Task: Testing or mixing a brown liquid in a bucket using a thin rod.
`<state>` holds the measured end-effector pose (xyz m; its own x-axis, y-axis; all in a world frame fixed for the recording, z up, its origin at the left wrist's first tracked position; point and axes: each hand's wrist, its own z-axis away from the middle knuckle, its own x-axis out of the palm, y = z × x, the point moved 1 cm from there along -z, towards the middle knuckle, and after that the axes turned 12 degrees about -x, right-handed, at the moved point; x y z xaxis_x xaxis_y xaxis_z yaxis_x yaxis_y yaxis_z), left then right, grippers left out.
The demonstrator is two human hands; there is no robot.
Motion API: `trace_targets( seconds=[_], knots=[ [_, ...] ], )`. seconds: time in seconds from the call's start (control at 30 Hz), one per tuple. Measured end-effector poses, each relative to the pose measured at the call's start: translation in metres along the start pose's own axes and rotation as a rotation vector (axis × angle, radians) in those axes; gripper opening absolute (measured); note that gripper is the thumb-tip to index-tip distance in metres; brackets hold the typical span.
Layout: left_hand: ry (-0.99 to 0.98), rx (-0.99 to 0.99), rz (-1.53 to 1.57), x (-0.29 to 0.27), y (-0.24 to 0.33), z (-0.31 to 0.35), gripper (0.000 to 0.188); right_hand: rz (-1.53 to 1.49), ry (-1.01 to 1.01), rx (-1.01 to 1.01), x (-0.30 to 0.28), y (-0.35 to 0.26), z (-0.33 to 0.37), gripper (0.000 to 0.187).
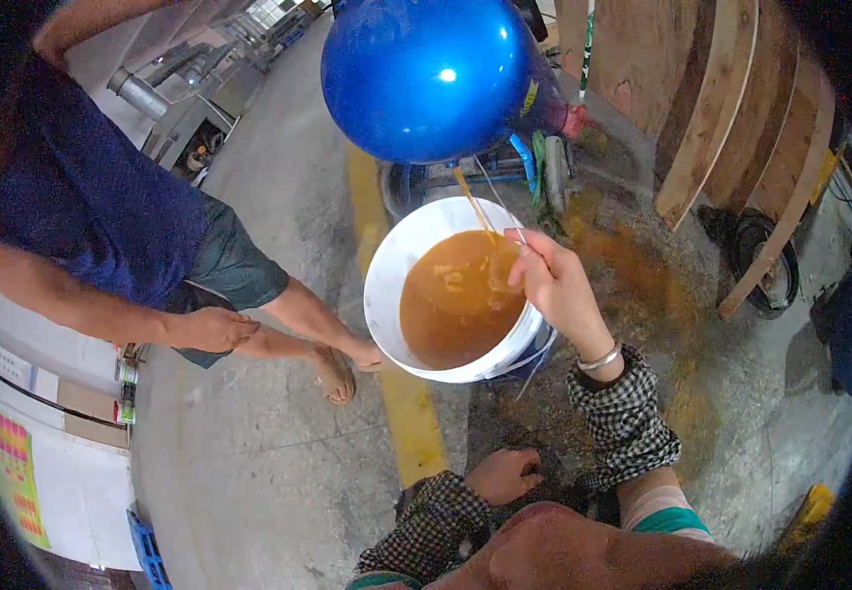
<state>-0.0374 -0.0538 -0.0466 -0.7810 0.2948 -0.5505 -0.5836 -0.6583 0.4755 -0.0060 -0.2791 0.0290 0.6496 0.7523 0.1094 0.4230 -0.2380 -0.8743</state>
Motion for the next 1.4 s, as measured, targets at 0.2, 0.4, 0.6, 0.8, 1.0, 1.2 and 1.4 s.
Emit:
trace_targets(
  seconds=[0.2,0.4,0.6,0.8,1.0,1.2,1.4],
  knots=[
    [-0.001,-0.001,0.013,-0.001,-0.003,0.000,0.028,-0.147,0.030,0.102,0.003,-0.004,-0.001,0.029],
    [0.018,0.047,-0.007,-0.002,0.000,0.000,0.026,-0.167,0.059,0.114,0.004,-0.008,-0.011,0.032],
    [0.004,0.020,0.073,0.006,-0.006,-0.001,0.027,-0.182,0.012,0.099,0.003,-0.006,-0.014,0.032],
    [-0.019,-0.065,0.041,-0.001,-0.001,0.003,0.027,-0.162,-0.002,0.098,0.006,-0.012,-0.004,0.028],
    [-0.020,-0.057,0.108,-0.010,-0.001,0.003,0.028,-0.196,0.257,0.178,-0.076,-0.010,-0.014,0.028],
    [-0.072,-0.101,0.181,-0.009,-0.084,-0.008,0.032,-0.020,0.884,0.075,-0.232,-0.009,0.049,0.033],
    [-0.087,-0.044,0.243,-0.002,-0.091,-0.023,0.032,0.337,1.310,0.107,-0.423,-0.062,0.169,0.031]
  ],
)
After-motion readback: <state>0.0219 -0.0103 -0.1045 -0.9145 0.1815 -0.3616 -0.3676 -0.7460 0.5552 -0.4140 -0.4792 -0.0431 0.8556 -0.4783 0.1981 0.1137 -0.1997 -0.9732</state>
